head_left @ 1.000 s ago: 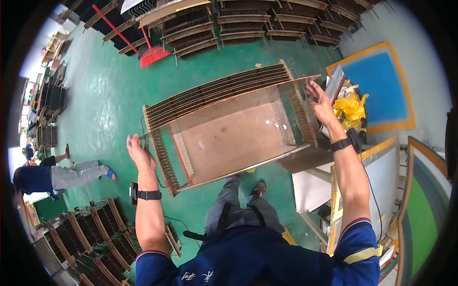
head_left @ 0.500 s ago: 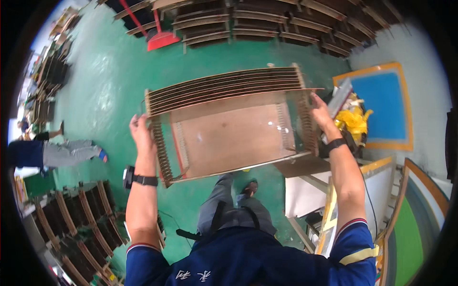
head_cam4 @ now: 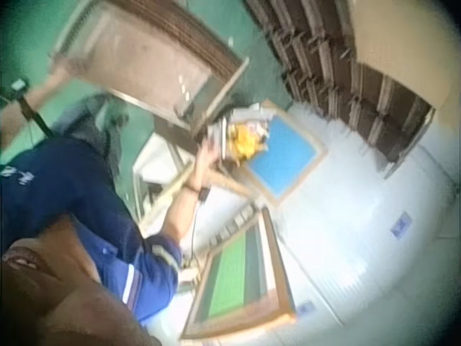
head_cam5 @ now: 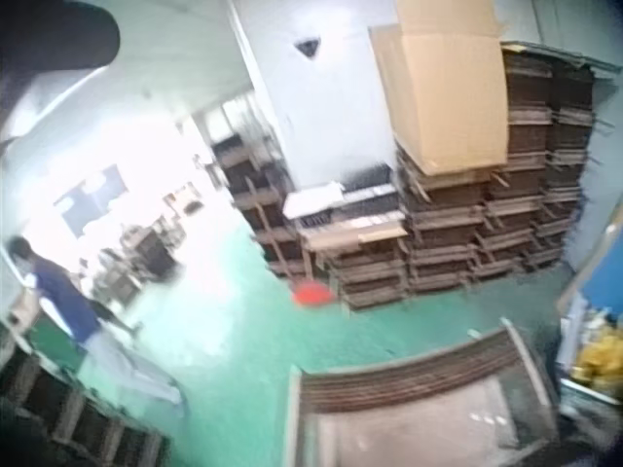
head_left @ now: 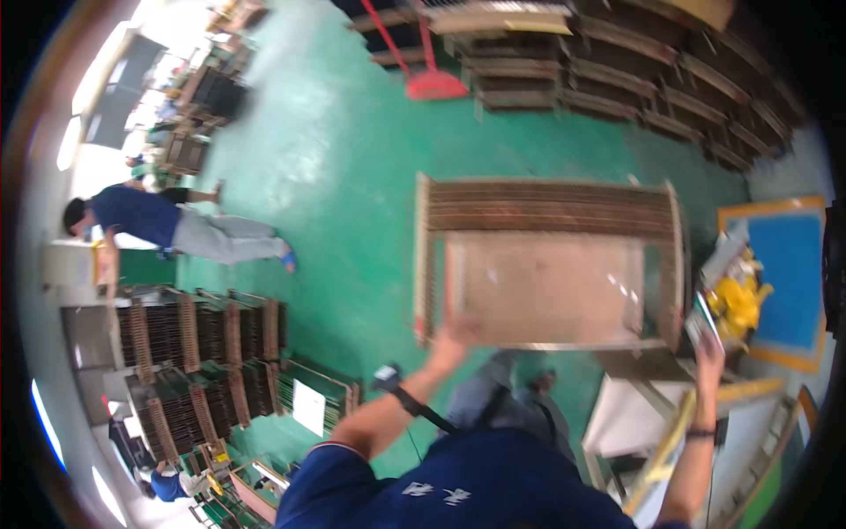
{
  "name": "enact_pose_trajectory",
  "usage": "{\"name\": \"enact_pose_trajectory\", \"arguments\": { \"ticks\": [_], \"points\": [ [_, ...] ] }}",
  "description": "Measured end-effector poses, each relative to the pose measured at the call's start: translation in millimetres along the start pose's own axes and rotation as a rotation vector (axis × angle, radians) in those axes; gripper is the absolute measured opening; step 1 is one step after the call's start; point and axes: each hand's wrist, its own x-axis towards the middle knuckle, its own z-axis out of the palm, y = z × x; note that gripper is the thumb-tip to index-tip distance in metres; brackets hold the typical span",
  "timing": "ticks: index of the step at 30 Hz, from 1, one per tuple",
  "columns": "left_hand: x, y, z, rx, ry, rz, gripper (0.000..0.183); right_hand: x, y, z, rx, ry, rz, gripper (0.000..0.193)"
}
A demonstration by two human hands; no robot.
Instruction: Manually applying ink through a mesh screen onto a circuit board array using a squeegee.
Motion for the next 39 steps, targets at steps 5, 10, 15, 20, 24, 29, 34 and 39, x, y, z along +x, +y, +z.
{"name": "enact_pose_trajectory", "arguments": {
  "ticks": [5, 10, 15, 20, 24, 29, 34, 39],
  "points": [
    [40.0, 35.5, 106.5, 0.150, -0.489, 0.239, 0.018, -75.8, -16.1, 0.4, 0.017, 0.173, 0.214, 0.047],
    [119.4, 137.2, 209.4, 0.139, -0.797, 0.191, 0.028, -111.8, -50.7, -37.9, -0.321, 0.421, 0.158, 0.038],
    [234.2, 211.5, 319.2, 0.364, -0.888, 0.110, 0.034, -157.6, -37.4, -55.3, -0.339, 0.780, 0.263, 0.041],
    [238.1, 169.4, 402.3, 0.497, -1.166, -0.151, 0.032, -319.5, -18.0, -5.0, -0.198, 1.061, 0.909, 0.045],
    [159.8, 160.4, 437.3, 0.684, -1.349, -0.053, 0.031, -502.6, 24.1, 62.3, -0.244, 1.024, 1.423, 0.042],
    [5.8, 132.1, 462.8, 0.861, -1.579, -0.120, 0.032, -662.2, 37.6, 159.0, -0.513, 1.190, 1.951, 0.079],
    [-79.4, 115.6, 498.7, 1.007, -1.771, -0.141, 0.035, -656.6, 33.2, 204.2, -0.736, 1.139, 1.913, 0.068],
    [-151.4, 91.6, 549.2, 1.181, -1.896, -0.077, 0.038, -674.5, 37.2, 207.8, -0.699, 1.238, 1.840, 0.056]
  ]
}}
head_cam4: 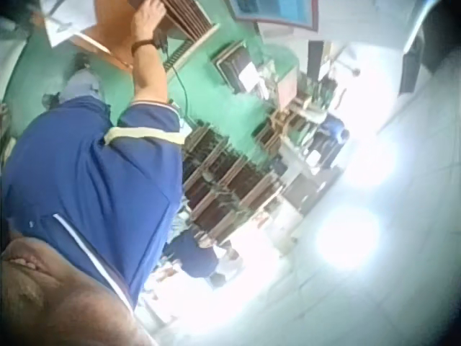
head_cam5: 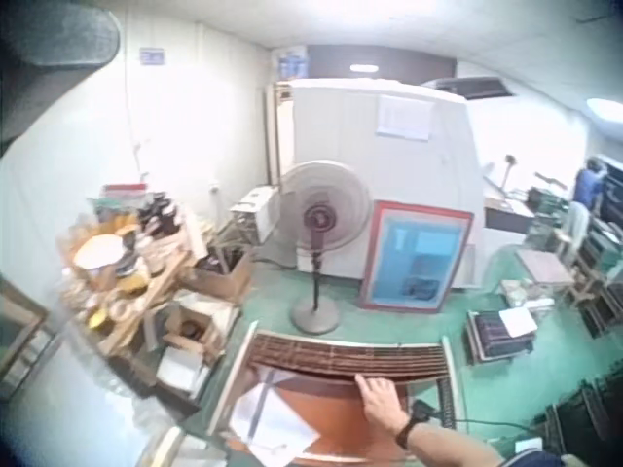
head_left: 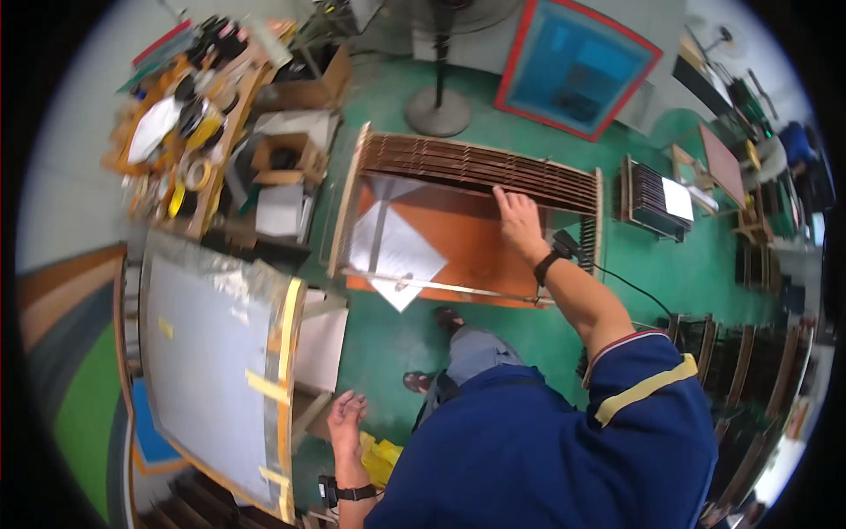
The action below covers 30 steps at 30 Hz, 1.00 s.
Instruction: Manually applying ink through a mesh screen onto a circuit board array using a squeegee.
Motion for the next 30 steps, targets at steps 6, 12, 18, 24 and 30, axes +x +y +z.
{"name": "enact_pose_trajectory", "arguments": {
  "ticks": [6, 12, 18, 24, 30],
  "points": [
    [50.4, 88.9, 84.7, 0.190, -0.229, 0.136, 0.038, 69.1, 30.6, -65.6, 0.141, -0.246, -0.063, 0.013],
    [35.7, 192.2, 208.4, 0.200, -0.650, 0.265, 0.048, 72.9, 10.5, -284.9, 0.278, 0.221, -0.204, 0.011],
    [1.4, 227.7, 265.1, -0.745, -0.785, 0.423, 0.043, 31.1, -149.4, -328.7, 0.393, 0.312, -0.382, 0.044],
    [45.6, 203.3, 88.9, -0.712, -0.249, 0.329, 0.049, 102.0, -162.5, -290.8, 0.680, -0.231, -0.331, 0.056],
    [40.8, 122.3, -106.7, -0.790, -0.234, 0.477, 0.046, 145.2, -277.4, -199.5, 1.229, -1.267, -0.181, 0.054]
  ]
}}
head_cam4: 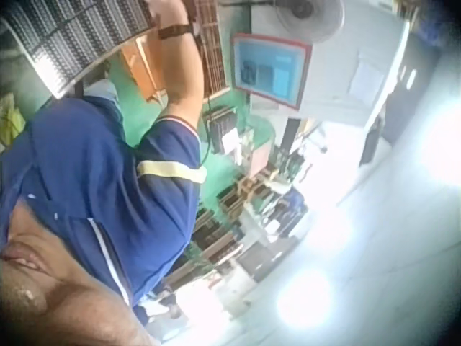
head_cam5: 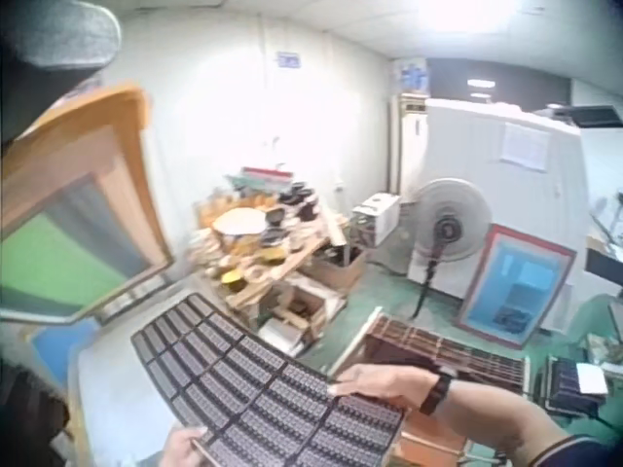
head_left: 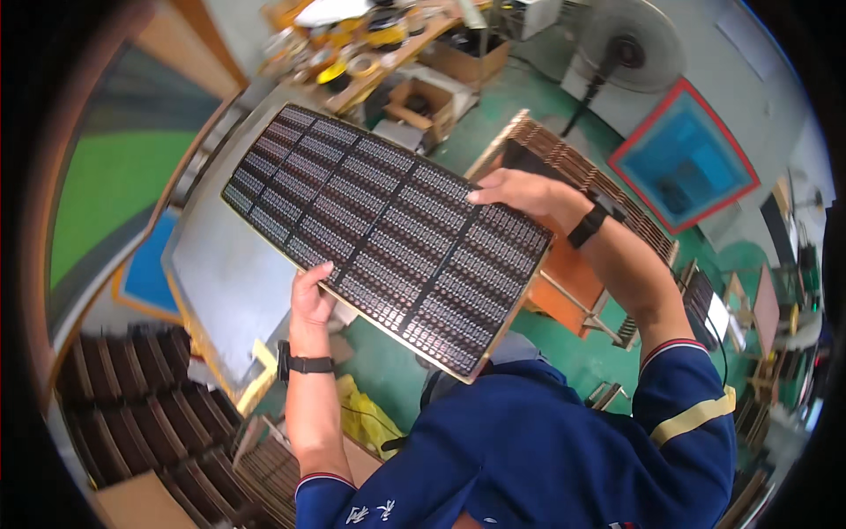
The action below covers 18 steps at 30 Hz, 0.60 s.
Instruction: Manually applying ink through a mesh screen onto a circuit board array using a squeegee.
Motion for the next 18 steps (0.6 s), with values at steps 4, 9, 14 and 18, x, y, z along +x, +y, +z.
{"name": "enact_pose_trajectory", "arguments": {
  "ticks": [4, 9, 14, 18],
  "points": [
    [-69.9, 57.0, -74.7, -0.005, 0.259, 0.026, 0.041, 71.7, 7.0, 114.5, 0.266, -0.022, -0.157, 0.028],
    [-147.7, -5.7, -54.2, -0.123, 0.093, 0.321, 0.027, 94.2, 15.2, 123.2, 0.234, 0.034, -0.086, 0.026],
    [-221.7, -136.9, 10.8, -0.139, 0.319, 0.234, 0.039, 119.2, 32.0, 109.9, 0.305, -0.060, -0.210, 0.024],
    [-256.4, -208.7, 51.7, 0.120, 0.569, 0.061, 0.045, 152.3, 63.8, 83.3, 0.300, -0.055, -0.217, 0.024]
  ]
}}
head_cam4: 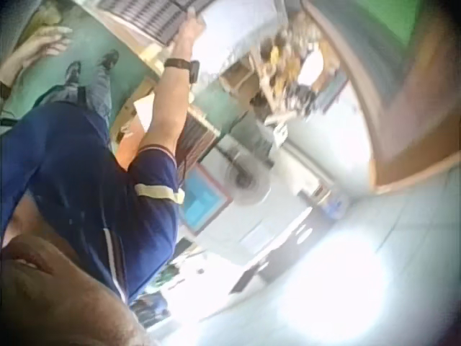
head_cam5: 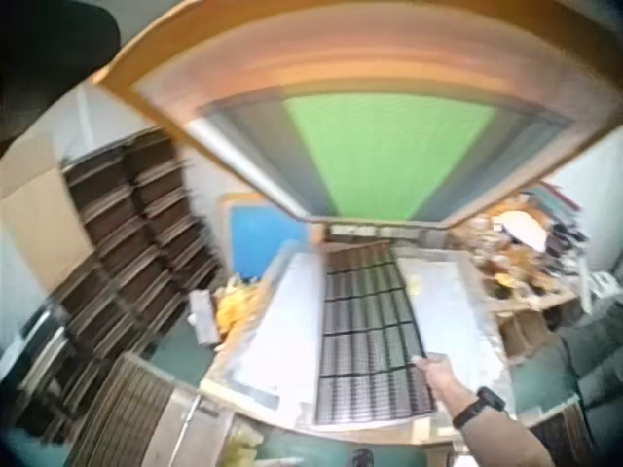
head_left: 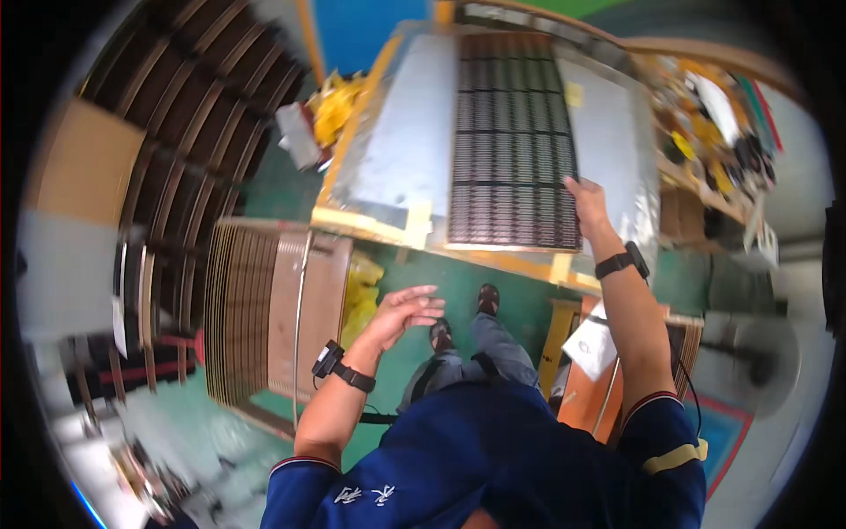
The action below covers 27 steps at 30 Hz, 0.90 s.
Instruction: Manually applying ink through a mesh screen onto a circuit board array using a squeegee.
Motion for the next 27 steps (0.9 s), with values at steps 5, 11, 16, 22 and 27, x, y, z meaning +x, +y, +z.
{"name": "enact_pose_trajectory", "arguments": {
  "ticks": [5, 11, 16, 22, 27],
  "points": [
    [-37.6, -123.7, 98.6, 0.258, 0.151, 0.138, 0.043, -42.5, 49.3, -125.7, -0.094, 0.087, 0.109, 0.022],
    [2.0, -122.9, 154.9, 1.127, 0.353, 0.688, 0.047, -48.3, 55.1, -147.7, -0.034, -0.143, 0.083, 0.023],
    [24.1, -96.4, 168.1, 1.383, 0.419, 0.719, 0.055, -57.5, 52.4, -134.8, -0.087, -0.023, 0.146, 0.026],
    [27.7, -104.4, 169.9, 1.480, 0.471, 0.680, 0.057, -69.2, 54.1, -142.7, 0.017, -0.062, 0.153, 0.027],
    [29.6, -105.8, 168.3, 1.511, 0.501, 0.682, 0.054, -66.4, 52.2, -136.1, -0.014, -0.044, 0.155, 0.030]
  ]
}}
